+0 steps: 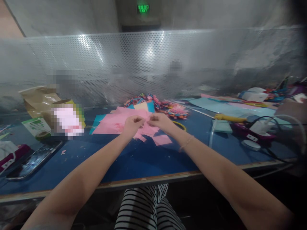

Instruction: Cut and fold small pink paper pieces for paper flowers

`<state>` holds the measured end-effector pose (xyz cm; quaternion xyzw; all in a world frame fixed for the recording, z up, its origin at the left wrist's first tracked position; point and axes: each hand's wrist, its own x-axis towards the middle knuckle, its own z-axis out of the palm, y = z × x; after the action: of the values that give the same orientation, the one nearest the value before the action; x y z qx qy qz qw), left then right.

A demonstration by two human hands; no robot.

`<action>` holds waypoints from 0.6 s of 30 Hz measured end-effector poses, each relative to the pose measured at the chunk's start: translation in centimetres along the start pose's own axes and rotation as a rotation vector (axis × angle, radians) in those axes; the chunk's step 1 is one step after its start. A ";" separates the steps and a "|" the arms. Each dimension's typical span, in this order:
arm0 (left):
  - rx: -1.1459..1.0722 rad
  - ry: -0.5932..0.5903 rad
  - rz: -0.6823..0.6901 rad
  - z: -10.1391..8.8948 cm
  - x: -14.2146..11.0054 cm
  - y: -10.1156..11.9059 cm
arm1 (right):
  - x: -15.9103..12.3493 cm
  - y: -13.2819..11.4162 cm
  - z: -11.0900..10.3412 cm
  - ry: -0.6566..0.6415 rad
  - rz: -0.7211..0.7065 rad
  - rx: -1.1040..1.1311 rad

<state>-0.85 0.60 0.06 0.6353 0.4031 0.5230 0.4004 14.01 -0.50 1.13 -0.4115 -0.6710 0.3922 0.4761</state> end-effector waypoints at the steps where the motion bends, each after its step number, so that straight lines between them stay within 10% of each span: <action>1: -0.014 0.009 -0.002 0.0 0.0 0.0 | 0.0 0.0 0.1 -0.010 0.012 0.007; 18: 0.181 -0.026 0.115 0.3 -0.3 -0.4 | -0.2 -0.5 0.1 0.002 -0.043 -0.181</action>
<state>-0.66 0.45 -0.43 0.6978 0.4060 0.4984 0.3160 13.83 -0.86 1.52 -0.4386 -0.7117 0.3194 0.4461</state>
